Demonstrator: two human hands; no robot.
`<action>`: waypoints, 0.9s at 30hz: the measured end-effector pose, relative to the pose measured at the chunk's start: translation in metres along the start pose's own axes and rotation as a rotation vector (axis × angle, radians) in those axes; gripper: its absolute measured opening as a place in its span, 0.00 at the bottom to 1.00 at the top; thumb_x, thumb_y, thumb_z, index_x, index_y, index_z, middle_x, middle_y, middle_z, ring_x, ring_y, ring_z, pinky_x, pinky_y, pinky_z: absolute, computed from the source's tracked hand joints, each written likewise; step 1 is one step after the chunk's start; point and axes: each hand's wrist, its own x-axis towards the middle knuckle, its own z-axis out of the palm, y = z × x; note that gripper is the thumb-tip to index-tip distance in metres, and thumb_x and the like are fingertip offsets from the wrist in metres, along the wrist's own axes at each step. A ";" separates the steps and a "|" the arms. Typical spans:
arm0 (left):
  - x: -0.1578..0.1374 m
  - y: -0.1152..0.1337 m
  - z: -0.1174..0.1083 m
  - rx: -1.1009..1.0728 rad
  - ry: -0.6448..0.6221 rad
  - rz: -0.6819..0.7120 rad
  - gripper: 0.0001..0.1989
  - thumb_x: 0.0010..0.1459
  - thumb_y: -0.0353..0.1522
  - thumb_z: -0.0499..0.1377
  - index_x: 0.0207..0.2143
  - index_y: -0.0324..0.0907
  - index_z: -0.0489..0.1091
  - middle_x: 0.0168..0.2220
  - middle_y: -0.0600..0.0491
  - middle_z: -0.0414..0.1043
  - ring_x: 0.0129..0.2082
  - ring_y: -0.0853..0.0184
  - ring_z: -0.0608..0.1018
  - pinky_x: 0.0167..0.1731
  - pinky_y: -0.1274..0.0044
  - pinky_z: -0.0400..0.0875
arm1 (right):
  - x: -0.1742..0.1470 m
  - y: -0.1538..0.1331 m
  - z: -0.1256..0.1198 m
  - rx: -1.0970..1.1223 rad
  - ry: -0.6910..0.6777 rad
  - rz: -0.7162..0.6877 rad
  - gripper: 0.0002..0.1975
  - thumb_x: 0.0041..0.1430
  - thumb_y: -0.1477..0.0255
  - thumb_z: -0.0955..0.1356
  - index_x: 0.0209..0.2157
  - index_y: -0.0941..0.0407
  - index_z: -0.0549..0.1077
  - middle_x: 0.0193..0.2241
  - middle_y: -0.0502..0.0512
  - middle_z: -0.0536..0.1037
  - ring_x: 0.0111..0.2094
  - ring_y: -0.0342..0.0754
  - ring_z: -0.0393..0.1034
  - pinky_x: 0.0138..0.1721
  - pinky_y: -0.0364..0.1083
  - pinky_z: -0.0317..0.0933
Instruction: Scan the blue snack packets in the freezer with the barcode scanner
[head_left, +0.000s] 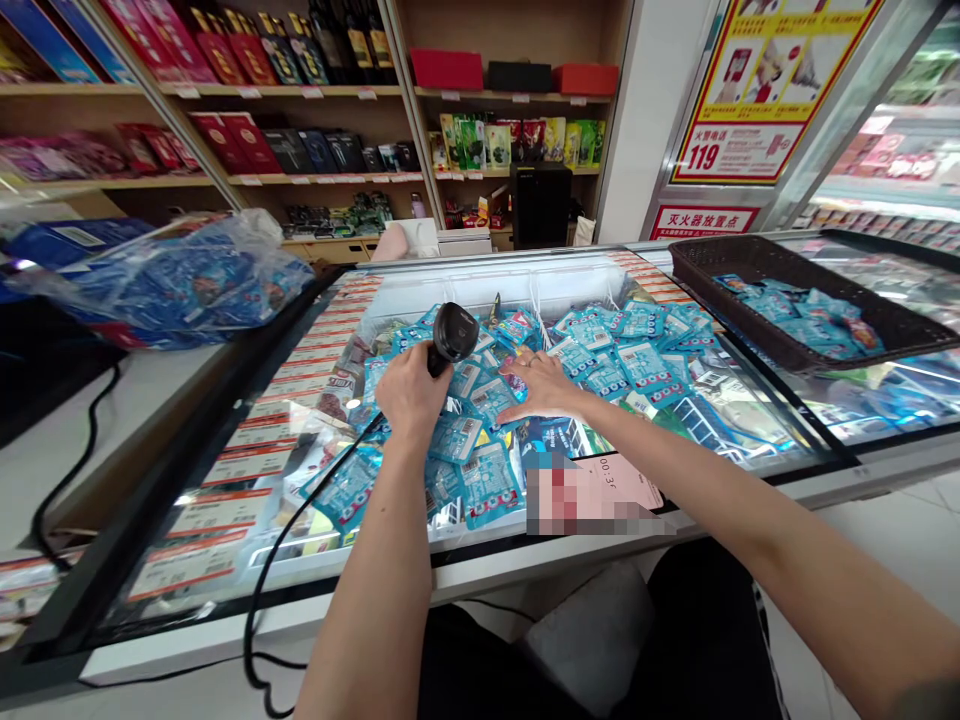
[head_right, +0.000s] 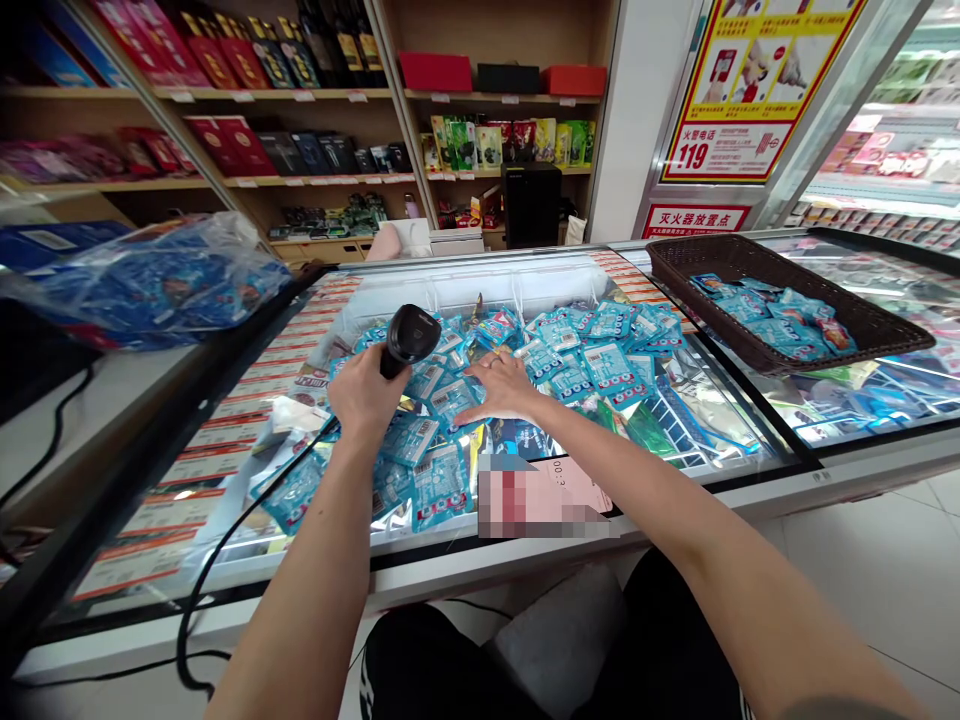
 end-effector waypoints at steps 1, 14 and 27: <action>0.000 0.000 0.000 -0.005 -0.002 0.008 0.20 0.53 0.41 0.53 0.47 0.46 0.66 0.40 0.47 0.73 0.42 0.55 0.72 0.33 0.71 0.62 | 0.000 0.001 0.000 -0.008 -0.010 -0.001 0.41 0.31 0.43 0.70 0.49 0.49 0.69 0.50 0.60 0.66 0.55 0.62 0.54 0.51 0.58 0.51; -0.002 0.007 0.001 0.002 -0.037 0.102 0.20 0.54 0.42 0.53 0.47 0.44 0.66 0.42 0.47 0.73 0.44 0.56 0.72 0.35 0.72 0.63 | -0.013 0.055 -0.018 0.315 0.166 0.120 0.37 0.50 0.66 0.68 0.59 0.52 0.50 0.53 0.59 0.66 0.51 0.53 0.63 0.49 0.52 0.58; -0.005 0.013 0.008 0.039 -0.081 0.289 0.20 0.54 0.41 0.53 0.47 0.44 0.67 0.44 0.48 0.72 0.46 0.58 0.72 0.36 0.73 0.62 | -0.021 0.064 -0.018 0.194 0.383 0.042 0.28 0.58 0.69 0.60 0.60 0.55 0.49 0.55 0.62 0.62 0.55 0.51 0.57 0.48 0.49 0.57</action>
